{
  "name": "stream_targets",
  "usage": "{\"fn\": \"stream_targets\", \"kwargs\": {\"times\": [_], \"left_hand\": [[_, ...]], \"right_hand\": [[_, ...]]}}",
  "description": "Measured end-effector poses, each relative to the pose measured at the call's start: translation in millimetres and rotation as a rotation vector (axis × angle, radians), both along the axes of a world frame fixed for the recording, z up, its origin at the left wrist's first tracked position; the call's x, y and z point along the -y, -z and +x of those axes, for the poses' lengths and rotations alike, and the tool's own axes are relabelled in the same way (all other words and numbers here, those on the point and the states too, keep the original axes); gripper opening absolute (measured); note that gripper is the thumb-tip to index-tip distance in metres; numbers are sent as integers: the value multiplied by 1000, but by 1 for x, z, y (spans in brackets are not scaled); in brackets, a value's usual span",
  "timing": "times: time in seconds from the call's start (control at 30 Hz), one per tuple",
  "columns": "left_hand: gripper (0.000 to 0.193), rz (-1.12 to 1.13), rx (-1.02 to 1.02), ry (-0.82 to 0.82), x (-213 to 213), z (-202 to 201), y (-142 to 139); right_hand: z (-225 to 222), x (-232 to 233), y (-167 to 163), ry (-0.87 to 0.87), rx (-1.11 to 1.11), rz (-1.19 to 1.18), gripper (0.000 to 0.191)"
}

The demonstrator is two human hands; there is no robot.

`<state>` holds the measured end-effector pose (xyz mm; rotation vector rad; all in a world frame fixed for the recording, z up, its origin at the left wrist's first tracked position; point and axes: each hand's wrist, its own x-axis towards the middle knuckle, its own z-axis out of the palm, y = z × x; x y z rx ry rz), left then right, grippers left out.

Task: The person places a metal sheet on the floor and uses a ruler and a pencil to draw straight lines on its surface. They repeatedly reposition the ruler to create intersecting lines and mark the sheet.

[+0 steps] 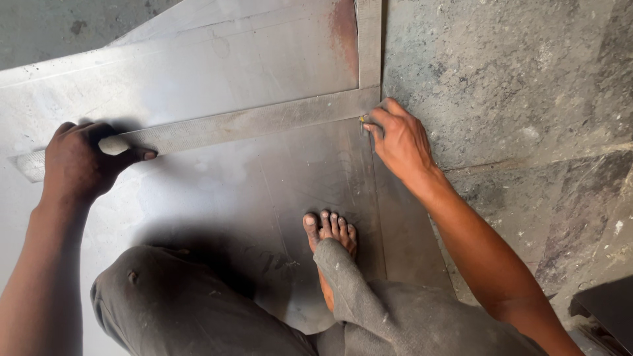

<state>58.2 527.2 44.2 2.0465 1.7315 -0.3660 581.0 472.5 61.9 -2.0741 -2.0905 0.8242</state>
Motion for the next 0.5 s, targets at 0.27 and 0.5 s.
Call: {"fn": "stream_targets", "kwargs": {"times": [0.27, 0.5], "left_hand": [[51, 76, 85, 30, -2, 1, -1], [49, 64, 39, 45, 3, -5, 6]], "right_hand": [[-24, 44, -5, 13, -149, -466, 20], [-18, 24, 7, 78, -221, 235, 21]]}}
